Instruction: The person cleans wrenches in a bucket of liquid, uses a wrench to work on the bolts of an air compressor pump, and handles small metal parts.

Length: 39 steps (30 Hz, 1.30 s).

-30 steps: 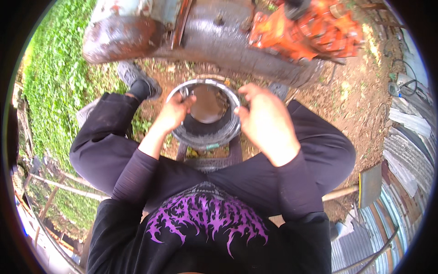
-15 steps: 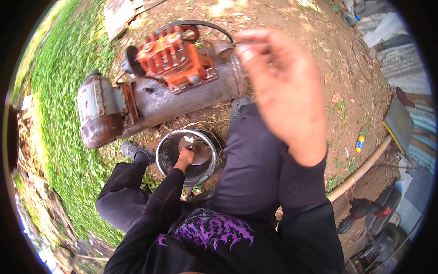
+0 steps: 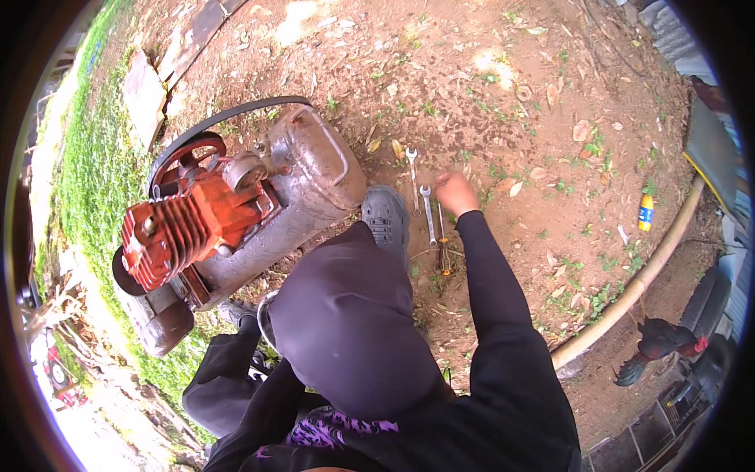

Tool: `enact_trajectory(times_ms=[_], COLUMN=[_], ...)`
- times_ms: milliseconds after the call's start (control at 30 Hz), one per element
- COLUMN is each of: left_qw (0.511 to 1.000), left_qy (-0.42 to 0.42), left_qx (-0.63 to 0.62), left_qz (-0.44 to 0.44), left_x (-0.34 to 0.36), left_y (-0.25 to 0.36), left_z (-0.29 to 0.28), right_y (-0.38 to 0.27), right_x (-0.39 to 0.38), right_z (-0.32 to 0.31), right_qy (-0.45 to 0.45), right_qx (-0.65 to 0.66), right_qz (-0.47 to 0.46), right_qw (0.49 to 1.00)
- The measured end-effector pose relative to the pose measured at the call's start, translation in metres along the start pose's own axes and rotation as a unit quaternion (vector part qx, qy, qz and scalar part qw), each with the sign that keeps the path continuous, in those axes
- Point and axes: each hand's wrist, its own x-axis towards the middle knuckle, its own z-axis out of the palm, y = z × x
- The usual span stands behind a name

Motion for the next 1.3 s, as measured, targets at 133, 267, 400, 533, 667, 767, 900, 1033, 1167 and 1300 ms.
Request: enact_trajectory(times_ms=[133, 267, 400, 533, 667, 767, 900, 1033, 1167, 1300], left_qw=[1.000, 0.999, 0.999, 0.998, 0.997, 0.996, 0.996, 0.997, 0.998, 0.999], left_qy=[-0.007, -0.016, -0.026, -0.031, -0.037, -0.044, -0.047, -0.043, -0.038, -0.034], left_qx=[0.008, 0.020, 0.032, 0.044, 0.056, 0.062, 0.065, 0.055, 0.045, 0.029], left_qz=[-0.018, -0.031, -0.035, -0.039, -0.039, -0.038, -0.037, -0.032, -0.025, -0.011], left_x=[-0.015, -0.022, -0.025, -0.031, -0.029, -0.027, -0.027, -0.029, -0.032, -0.035], left_y=[0.019, 0.035, 0.047, 0.053, 0.059, 0.061, 0.063, 0.062, 0.061, 0.063], left_z=[-0.008, -0.013, -0.014, -0.017, -0.019, -0.020, -0.017, -0.017, -0.017, -0.017], right_y=[0.017, 0.025, 0.044, 0.038, 0.043, 0.041, 0.005, -0.031, -0.030, -0.018], right_x=[0.002, -0.008, -0.011, -0.027, -0.030, -0.028, -0.036, -0.035, -0.022, -0.017], right_z=[0.045, 0.051, 0.051, 0.045, 0.044, 0.047, 0.044, 0.043, 0.061, 0.070], right_qy=[-0.008, 0.008, 0.005, 0.011, 0.045, 0.095, 0.043, 0.005, 0.014, 0.045], right_qx=[-0.105, -0.134, -0.104, -0.053, -0.041, -0.040, -0.010, -0.061, -0.085, -0.073], right_qz=[0.015, 0.009, -0.021, -0.019, -0.005, -0.055, -0.035, 0.043, 0.044, 0.020], right_qw=[0.994, 0.991, 0.994, 0.998, 0.998, 0.993, 0.998, 0.997, 0.995, 0.996])
